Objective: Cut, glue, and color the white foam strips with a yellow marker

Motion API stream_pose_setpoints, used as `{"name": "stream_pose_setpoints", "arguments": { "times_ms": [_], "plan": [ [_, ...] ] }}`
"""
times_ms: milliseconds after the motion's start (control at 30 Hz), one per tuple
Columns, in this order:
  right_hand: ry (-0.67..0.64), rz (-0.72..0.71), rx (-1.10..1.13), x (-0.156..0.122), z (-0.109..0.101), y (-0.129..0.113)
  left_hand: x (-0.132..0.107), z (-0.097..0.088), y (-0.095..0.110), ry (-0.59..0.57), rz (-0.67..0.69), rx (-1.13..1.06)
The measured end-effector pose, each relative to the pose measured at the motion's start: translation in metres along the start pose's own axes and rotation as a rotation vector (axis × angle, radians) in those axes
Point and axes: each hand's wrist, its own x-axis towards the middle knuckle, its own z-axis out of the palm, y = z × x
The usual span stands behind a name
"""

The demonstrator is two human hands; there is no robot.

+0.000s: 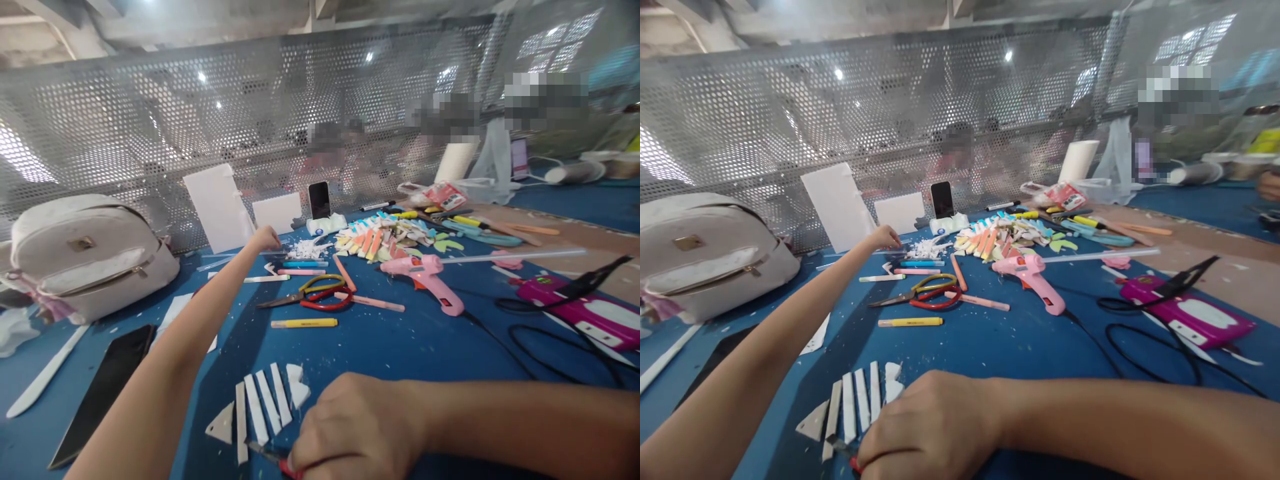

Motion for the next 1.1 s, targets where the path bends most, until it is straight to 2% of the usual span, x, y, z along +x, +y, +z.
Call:
{"name": "stream_pose_setpoints", "arguments": {
  "times_ms": [267,567,667,867,1100],
  "plan": [
    [-0.026,-0.019,-0.012,-0.002,0.001,0.0,-0.005,-0.017,-0.003,0.02,0.092,-0.31],
    [-0.002,0.0,-0.007,0.002,-0.001,-0.001,-0.024,-0.063,-0.004,0.121,0.234,-0.541],
    [-0.009,-0.008,-0.001,0.001,-0.001,-0.001,-0.032,-0.082,-0.007,0.213,0.293,-0.606],
    [-0.01,-0.002,0.005,0.0,0.0,-0.001,-0.052,-0.121,-0.016,0.485,0.435,-0.743],
    [-0.002,0.002,-0.007,-0.002,0.001,0.0,-0.064,-0.146,-0.033,0.703,0.492,-0.797]
  ]
}}
